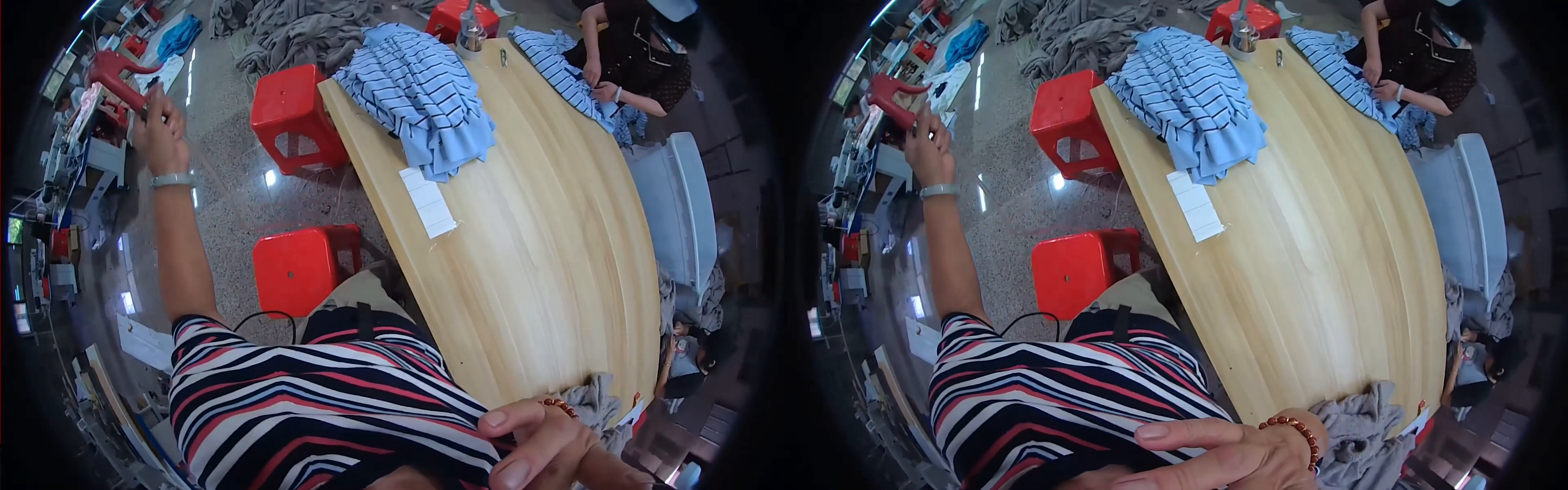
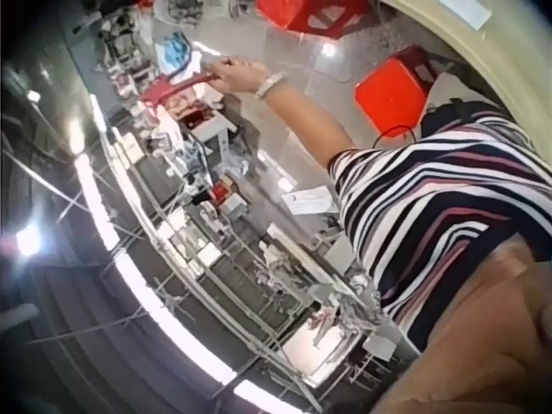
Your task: Inspecting blue striped shirts for quality and trimming loose threads.
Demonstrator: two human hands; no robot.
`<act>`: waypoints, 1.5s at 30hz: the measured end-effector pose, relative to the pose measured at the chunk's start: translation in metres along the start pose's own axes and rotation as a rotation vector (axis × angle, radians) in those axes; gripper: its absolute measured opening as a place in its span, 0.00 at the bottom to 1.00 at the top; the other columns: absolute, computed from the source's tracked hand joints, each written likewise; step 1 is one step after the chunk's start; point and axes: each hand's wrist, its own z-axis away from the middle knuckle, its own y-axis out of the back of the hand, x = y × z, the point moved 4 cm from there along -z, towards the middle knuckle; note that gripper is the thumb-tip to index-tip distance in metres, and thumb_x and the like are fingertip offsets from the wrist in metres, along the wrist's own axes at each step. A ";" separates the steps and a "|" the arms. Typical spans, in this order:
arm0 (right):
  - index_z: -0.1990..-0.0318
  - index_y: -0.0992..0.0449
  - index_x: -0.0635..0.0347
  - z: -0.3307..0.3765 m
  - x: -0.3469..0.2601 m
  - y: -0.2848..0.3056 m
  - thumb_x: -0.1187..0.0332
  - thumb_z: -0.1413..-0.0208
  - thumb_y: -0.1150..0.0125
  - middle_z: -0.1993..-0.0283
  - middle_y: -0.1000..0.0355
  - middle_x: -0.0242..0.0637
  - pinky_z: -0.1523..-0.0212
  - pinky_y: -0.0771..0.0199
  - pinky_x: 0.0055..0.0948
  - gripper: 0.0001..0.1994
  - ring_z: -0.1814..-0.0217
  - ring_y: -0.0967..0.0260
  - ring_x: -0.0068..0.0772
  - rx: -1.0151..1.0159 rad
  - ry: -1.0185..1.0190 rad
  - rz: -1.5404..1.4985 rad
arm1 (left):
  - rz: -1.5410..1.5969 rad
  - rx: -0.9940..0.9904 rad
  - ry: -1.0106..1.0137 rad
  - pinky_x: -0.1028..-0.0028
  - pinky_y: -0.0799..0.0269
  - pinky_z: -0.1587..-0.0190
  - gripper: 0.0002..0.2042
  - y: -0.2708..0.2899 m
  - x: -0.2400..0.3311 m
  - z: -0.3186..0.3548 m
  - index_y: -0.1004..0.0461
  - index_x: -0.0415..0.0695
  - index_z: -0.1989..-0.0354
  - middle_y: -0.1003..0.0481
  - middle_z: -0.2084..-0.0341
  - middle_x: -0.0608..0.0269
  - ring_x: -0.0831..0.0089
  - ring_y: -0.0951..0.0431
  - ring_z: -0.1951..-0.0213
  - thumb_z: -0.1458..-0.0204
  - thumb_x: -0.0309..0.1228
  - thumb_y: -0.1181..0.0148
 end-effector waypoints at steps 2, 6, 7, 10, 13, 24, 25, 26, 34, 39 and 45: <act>0.28 0.53 0.36 0.004 0.001 0.006 0.59 0.33 0.57 0.50 0.23 0.27 0.37 0.49 0.63 0.27 0.39 0.37 0.55 -0.005 0.022 -0.068 | -0.132 0.042 0.052 0.83 0.55 0.87 0.07 0.020 -0.006 0.007 0.28 0.38 0.61 0.38 0.82 0.71 0.86 0.45 0.87 0.44 0.28 0.41; 0.35 0.36 0.50 -0.008 0.010 0.008 0.62 0.41 0.43 0.58 0.20 0.30 0.43 0.34 0.52 0.25 0.47 0.28 0.46 0.020 -0.042 0.091 | -0.261 0.034 0.001 0.85 0.53 0.87 0.07 0.046 -0.020 0.001 0.27 0.40 0.61 0.38 0.83 0.74 0.88 0.43 0.87 0.44 0.29 0.40; 0.32 0.46 0.49 0.000 0.014 0.014 0.65 0.37 0.49 0.49 0.25 0.36 0.41 0.37 0.55 0.26 0.40 0.35 0.49 -0.117 -0.068 0.119 | -0.316 0.026 -0.013 0.85 0.52 0.86 0.07 0.049 -0.020 -0.005 0.26 0.40 0.60 0.37 0.83 0.74 0.88 0.41 0.86 0.43 0.29 0.41; 0.38 0.38 0.58 -0.010 0.025 0.023 0.70 0.34 0.56 0.47 0.28 0.55 0.42 0.34 0.55 0.18 0.39 0.36 0.56 -0.269 -0.212 0.208 | -0.372 -0.006 -0.086 0.85 0.51 0.85 0.06 0.047 -0.028 -0.036 0.26 0.41 0.60 0.35 0.83 0.74 0.88 0.41 0.86 0.43 0.29 0.41; 0.46 0.33 0.73 -0.041 0.031 0.047 0.78 0.41 0.54 0.47 0.34 0.60 0.49 0.28 0.38 0.16 0.43 0.33 0.50 -0.003 -0.471 0.393 | -0.484 -0.052 -0.041 0.84 0.49 0.83 0.06 0.041 -0.063 -0.070 0.25 0.42 0.62 0.35 0.82 0.74 0.87 0.40 0.84 0.44 0.29 0.40; 0.52 0.26 0.64 -0.049 0.094 0.187 0.72 0.46 0.43 0.57 0.24 0.45 0.56 0.25 0.33 0.14 0.57 0.27 0.41 0.202 -0.327 0.742 | -1.154 -0.147 0.042 0.78 0.42 0.83 0.10 0.089 -0.252 -0.195 0.25 0.41 0.67 0.33 0.86 0.71 0.81 0.35 0.84 0.47 0.35 0.38; 0.52 0.26 0.64 -0.074 0.114 0.192 0.71 0.46 0.43 0.57 0.24 0.45 0.56 0.25 0.33 0.14 0.57 0.27 0.41 0.222 -0.294 0.772 | -1.234 -0.236 0.066 0.77 0.42 0.84 0.09 0.071 -0.293 -0.197 0.25 0.41 0.67 0.33 0.86 0.71 0.81 0.35 0.85 0.47 0.35 0.39; 0.52 0.25 0.63 -0.070 0.116 0.199 0.71 0.46 0.42 0.58 0.23 0.44 0.56 0.25 0.33 0.14 0.57 0.26 0.41 0.231 -0.250 0.773 | -1.233 -0.276 0.078 0.77 0.42 0.84 0.09 0.070 -0.320 -0.202 0.25 0.41 0.67 0.33 0.86 0.71 0.81 0.35 0.85 0.47 0.35 0.39; 0.71 0.21 0.65 -0.056 0.215 0.244 0.69 0.53 0.37 0.62 0.21 0.49 0.69 0.25 0.24 0.07 0.69 0.26 0.35 0.303 0.277 0.753 | -1.188 -0.385 0.131 0.78 0.44 0.86 0.09 0.132 -0.431 -0.242 0.27 0.41 0.70 0.34 0.87 0.70 0.81 0.37 0.88 0.50 0.34 0.37; 0.65 0.19 0.65 0.016 0.226 0.252 0.68 0.51 0.37 0.62 0.20 0.45 0.68 0.24 0.26 0.10 0.68 0.26 0.37 0.264 -0.089 0.521 | -1.531 -0.533 -0.025 0.62 0.30 0.61 0.17 0.110 -0.499 -0.211 0.22 0.38 0.63 0.22 0.74 0.49 0.56 0.23 0.69 0.51 0.42 0.38; 0.76 0.24 0.62 0.139 0.289 0.257 0.76 0.44 0.47 0.71 0.22 0.37 0.75 0.29 0.27 0.10 0.74 0.27 0.30 0.415 -0.539 0.922 | -1.627 -0.580 -0.114 0.60 0.29 0.58 0.18 0.119 -0.485 -0.168 0.24 0.40 0.59 0.23 0.67 0.46 0.51 0.22 0.62 0.49 0.43 0.41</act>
